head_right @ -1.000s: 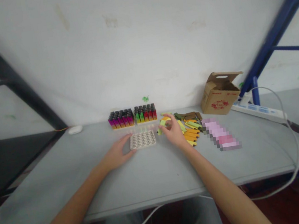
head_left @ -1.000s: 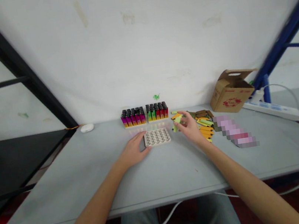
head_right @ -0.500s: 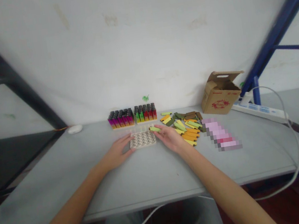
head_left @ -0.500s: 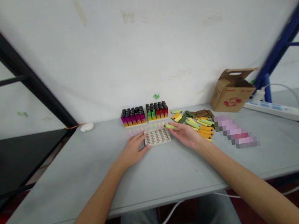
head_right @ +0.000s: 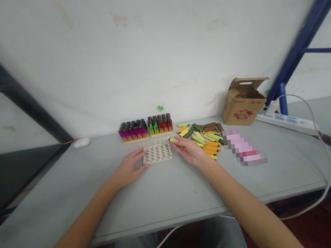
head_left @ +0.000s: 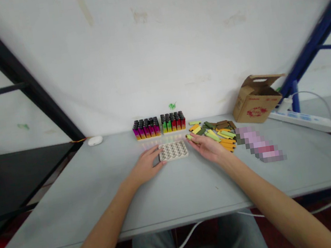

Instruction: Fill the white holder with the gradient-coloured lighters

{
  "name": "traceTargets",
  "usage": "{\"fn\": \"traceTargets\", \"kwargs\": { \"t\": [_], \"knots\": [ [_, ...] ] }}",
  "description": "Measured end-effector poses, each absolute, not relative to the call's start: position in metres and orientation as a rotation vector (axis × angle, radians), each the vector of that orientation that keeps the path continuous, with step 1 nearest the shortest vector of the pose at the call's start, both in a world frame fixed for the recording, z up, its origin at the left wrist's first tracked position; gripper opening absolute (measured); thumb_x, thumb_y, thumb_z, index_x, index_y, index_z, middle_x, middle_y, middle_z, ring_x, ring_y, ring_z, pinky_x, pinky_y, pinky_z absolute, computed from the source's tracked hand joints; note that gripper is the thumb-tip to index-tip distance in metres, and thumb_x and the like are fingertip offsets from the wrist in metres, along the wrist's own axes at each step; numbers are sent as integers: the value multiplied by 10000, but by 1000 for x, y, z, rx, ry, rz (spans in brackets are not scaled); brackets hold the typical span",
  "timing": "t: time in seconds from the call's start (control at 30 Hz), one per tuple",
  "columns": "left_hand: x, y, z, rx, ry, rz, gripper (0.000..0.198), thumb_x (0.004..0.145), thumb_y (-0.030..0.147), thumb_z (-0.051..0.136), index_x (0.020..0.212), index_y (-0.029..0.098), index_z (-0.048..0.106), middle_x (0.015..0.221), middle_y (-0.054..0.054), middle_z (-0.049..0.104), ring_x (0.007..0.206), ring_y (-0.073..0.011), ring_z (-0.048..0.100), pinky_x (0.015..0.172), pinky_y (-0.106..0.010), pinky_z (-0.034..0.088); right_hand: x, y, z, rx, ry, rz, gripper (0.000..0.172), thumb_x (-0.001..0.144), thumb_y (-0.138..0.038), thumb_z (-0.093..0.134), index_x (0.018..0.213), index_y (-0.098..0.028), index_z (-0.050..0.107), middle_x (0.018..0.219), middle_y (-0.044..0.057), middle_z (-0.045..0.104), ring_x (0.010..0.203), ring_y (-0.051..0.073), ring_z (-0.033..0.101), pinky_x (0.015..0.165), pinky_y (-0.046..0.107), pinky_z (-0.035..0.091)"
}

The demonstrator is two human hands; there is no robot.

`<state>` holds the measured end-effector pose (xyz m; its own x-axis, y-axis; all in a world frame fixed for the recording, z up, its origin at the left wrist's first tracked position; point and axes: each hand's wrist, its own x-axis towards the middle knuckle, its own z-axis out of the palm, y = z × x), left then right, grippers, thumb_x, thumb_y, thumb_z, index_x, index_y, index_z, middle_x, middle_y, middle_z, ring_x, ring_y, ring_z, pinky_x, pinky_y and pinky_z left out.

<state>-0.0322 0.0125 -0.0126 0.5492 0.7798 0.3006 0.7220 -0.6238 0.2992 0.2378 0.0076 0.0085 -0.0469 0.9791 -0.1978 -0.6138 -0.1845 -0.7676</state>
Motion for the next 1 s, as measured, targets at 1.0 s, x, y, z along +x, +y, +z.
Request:
{"fn": "traceTargets", "kwargs": {
  "t": [1.0],
  "knots": [
    [-32,12,-14,2624,1292,645,551,889,521,495,1317,177,545,1400,-136,520,1293,-272,486,1115,-463,360,236,-6,25,-808,-866,1670,227,710,-199,694,925,-170,628,650,-52,479,495,59,384,436,173,300]
  ]
}}
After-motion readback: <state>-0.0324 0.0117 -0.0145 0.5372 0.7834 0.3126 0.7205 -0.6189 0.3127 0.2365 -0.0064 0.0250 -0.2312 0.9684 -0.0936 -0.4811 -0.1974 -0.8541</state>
